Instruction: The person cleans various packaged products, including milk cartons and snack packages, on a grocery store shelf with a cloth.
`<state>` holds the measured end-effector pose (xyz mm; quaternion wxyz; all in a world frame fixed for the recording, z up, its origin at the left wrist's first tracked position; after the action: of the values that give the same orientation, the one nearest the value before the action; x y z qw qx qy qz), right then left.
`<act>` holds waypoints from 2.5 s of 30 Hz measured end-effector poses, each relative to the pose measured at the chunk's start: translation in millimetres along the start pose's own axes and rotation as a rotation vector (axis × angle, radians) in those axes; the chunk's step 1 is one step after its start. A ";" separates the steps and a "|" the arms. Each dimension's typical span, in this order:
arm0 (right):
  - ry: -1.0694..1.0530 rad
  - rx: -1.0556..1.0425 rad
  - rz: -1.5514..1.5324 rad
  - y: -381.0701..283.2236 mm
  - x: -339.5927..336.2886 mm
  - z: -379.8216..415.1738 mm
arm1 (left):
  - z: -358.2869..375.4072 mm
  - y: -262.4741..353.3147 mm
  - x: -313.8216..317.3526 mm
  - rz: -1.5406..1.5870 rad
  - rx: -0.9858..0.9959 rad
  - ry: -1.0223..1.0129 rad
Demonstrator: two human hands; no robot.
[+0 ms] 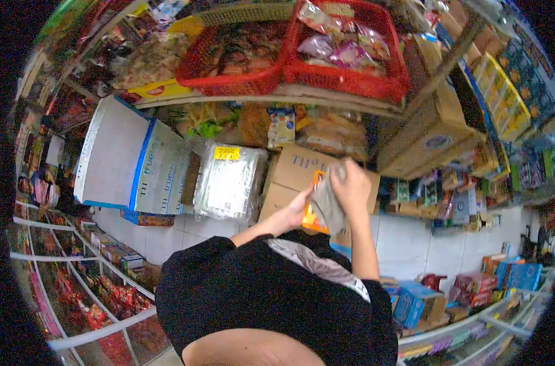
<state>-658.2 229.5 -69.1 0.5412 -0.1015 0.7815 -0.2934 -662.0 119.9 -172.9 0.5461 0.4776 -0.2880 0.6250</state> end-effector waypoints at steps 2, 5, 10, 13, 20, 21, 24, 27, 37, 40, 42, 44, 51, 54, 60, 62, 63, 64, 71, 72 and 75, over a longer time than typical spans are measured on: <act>0.124 -0.025 -0.289 -1.1 -16.2 -15.6 | -1.2 -5.1 12.3 0.079 -0.072 -0.050; 0.231 -0.048 -0.562 -18.9 -36.6 -21.8 | 2.8 3.1 22.2 0.021 -0.062 -0.146; -0.034 -0.353 -0.143 -28.6 7.9 8.9 | 17.6 38.7 34.9 -0.044 0.161 -0.083; -0.036 -0.465 -0.044 -35.0 29.5 39.8 | 21.6 51.4 35.8 -0.001 0.175 -0.259; -0.025 -0.641 0.088 -13.8 20.0 35.5 | 33.4 32.2 17.9 -0.095 0.071 -0.172; 0.066 -0.545 0.073 -13.0 13.1 23.7 | 31.9 26.2 19.4 -0.035 0.037 -0.268; 0.151 -0.376 -0.040 -8.3 12.5 9.8 | 30.0 22.0 22.1 -0.026 0.019 -0.289; 0.037 -0.546 -0.074 -27.2 21.6 38.7 | 29.1 34.7 18.3 0.030 0.026 -0.324; 0.205 -0.340 -0.254 4.8 13.1 24.1 | 37.1 32.7 37.2 -0.258 0.138 -0.161; 0.196 0.046 -0.816 22.7 21.4 24.1 | 40.3 32.7 38.7 -0.281 0.214 -0.095; 0.021 0.360 -1.427 27.8 40.0 35.8 | 42.6 33.9 42.4 -0.200 0.291 -0.153; -0.127 0.558 -1.708 23.6 49.5 57.3 | 40.6 34.6 27.5 -0.261 0.383 -0.034; -0.230 0.294 -1.355 13.5 13.2 97.7 | 24.6 5.8 16.5 -1.120 0.818 0.271; -0.237 0.002 -0.956 10.7 7.0 105.8 | 12.4 -25.5 28.0 -0.736 0.612 0.104; -0.194 -0.632 -0.349 18.9 -18.1 93.8 | -8.2 -54.0 50.5 -0.277 0.522 -0.085; -0.087 -0.532 -0.340 39.4 -19.4 86.1 | -12.1 -58.5 61.8 -0.108 0.493 -0.170; 0.022 -0.414 -0.329 46.3 -22.9 81.2 | -11.8 -59.9 65.6 -0.027 0.479 -0.209; 0.032 -0.342 -0.352 51.5 -26.2 72.9 | -11.4 -63.8 68.4 0.057 0.460 -0.247; -0.243 -0.502 -0.476 47.1 -27.8 89.2 | -15.0 -90.9 77.6 0.206 0.559 -0.373; -0.292 -0.671 -0.447 40.1 -35.6 100.3 | -14.9 -93.8 76.9 0.212 0.589 -0.355; -0.386 -1.016 -0.420 40.4 -41.5 115.9 | -14.4 -101.6 73.8 0.228 0.673 -0.312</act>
<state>-530.6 241.5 -87.5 0.4875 -0.5527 0.6747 0.0410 -564.8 186.8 -127.5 0.2357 0.6843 -0.1977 0.6611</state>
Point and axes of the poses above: each hand's wrist, its own z-axis away from the middle knuckle, its own x-axis out of the palm, y = z × x, the point moved 3 cm from there along -z, towards the middle knuckle, and after that the axes turned 7 degrees about -y, right-handed, at the moved point
